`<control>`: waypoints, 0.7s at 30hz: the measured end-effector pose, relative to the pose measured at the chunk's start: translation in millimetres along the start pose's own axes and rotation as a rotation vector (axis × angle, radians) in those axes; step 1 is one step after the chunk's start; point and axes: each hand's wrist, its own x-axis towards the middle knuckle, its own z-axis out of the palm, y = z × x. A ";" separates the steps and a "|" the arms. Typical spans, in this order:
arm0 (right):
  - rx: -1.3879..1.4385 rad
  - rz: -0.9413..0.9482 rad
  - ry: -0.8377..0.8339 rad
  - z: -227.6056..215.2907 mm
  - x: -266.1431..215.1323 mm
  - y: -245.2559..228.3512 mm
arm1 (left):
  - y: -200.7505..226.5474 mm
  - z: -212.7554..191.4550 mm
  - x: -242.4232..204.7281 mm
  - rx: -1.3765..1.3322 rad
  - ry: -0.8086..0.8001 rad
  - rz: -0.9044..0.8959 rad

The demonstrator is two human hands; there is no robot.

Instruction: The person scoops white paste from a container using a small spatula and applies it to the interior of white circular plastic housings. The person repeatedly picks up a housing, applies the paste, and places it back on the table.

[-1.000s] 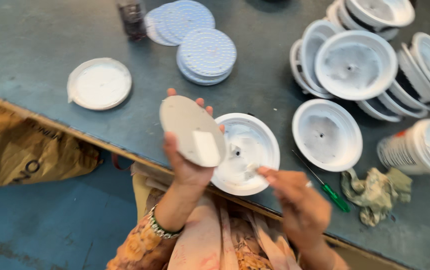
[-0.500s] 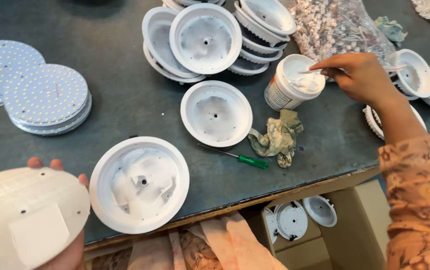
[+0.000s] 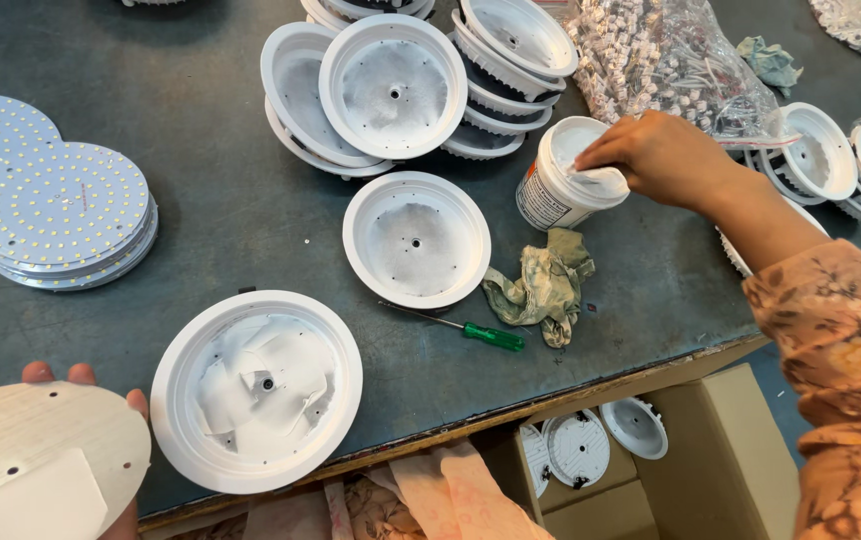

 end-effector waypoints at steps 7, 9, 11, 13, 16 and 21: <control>-0.374 -0.211 -0.072 -9.1 -25.3 17.7 | 34.2 -10.3 4.9 0.072 0.009 0.036; -0.397 -0.182 0.017 -10.3 -32.3 23.8 | 39.0 -10.9 6.6 0.097 0.005 0.037; -0.353 -0.103 0.111 -7.6 -38.4 29.5 | 39.7 -9.7 8.6 0.112 -0.016 0.017; -0.241 0.027 0.206 3.0 -44.2 33.4 | 36.9 -7.6 7.9 0.103 -0.012 0.015; 0.364 0.395 0.370 28.8 -58.0 38.1 | 30.7 -2.1 8.4 0.071 0.004 0.003; 1.087 0.465 0.764 78.9 -68.1 49.0 | 17.7 6.5 8.6 0.095 0.020 0.002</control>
